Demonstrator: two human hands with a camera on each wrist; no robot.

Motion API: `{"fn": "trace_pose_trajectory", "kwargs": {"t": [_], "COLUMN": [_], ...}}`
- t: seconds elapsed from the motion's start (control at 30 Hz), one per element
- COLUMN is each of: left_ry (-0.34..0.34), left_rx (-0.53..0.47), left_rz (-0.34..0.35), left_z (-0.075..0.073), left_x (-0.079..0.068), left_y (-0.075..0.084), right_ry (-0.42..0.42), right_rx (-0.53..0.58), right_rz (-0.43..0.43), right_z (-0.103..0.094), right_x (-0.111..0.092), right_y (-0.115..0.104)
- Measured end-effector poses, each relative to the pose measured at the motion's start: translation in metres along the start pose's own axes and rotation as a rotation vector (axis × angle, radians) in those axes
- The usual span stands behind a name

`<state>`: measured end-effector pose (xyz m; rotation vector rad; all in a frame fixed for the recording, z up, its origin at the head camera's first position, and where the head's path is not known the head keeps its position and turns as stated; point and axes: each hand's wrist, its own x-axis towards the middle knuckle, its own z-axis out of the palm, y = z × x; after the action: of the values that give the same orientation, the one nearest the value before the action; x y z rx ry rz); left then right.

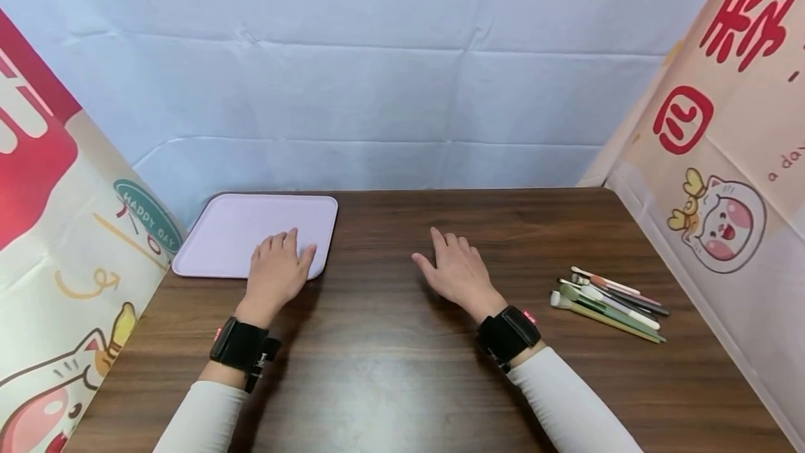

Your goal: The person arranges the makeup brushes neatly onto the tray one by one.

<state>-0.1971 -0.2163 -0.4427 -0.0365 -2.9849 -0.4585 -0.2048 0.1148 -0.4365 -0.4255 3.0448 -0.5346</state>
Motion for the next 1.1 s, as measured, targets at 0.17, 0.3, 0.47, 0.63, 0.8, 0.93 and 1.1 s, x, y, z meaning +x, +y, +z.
{"fn": "trace_pose_trajectory", "kwargs": {"t": [0.17,0.3,0.47,0.63,0.8,0.93,1.1], "left_ry": [0.004,-0.007,-0.007,-0.019,-0.024,-0.021,-0.024], "left_rx": [0.013,0.011,0.016,0.026,0.038,0.04,0.059], "left_rz": [-0.031,-0.059,-0.099,-0.141,-0.167,-0.187,-0.215], "left_z": [-0.006,-0.01,-0.014,-0.02,-0.025,-0.029,-0.032], "left_x": [-0.006,-0.01,-0.011,-0.012,-0.013,-0.012,-0.011], "left_y": [-0.018,-0.031,-0.049,-0.063,-0.075,-0.087,-0.103], "right_ry": [-0.016,-0.025,-0.05,-0.057,-0.06,-0.064,-0.072], "right_rx": [0.0,-0.006,0.015,0.022,0.023,0.032,0.045], "right_rz": [-0.008,-0.012,-0.009,-0.013,-0.025,-0.038,-0.046], "right_z": [0.006,0.009,0.012,0.015,0.018,0.02,0.025], "right_x": [0.006,0.011,0.016,0.02,0.024,0.027,0.033], "right_y": [-0.011,-0.02,-0.032,-0.043,-0.052,-0.06,-0.069]}}
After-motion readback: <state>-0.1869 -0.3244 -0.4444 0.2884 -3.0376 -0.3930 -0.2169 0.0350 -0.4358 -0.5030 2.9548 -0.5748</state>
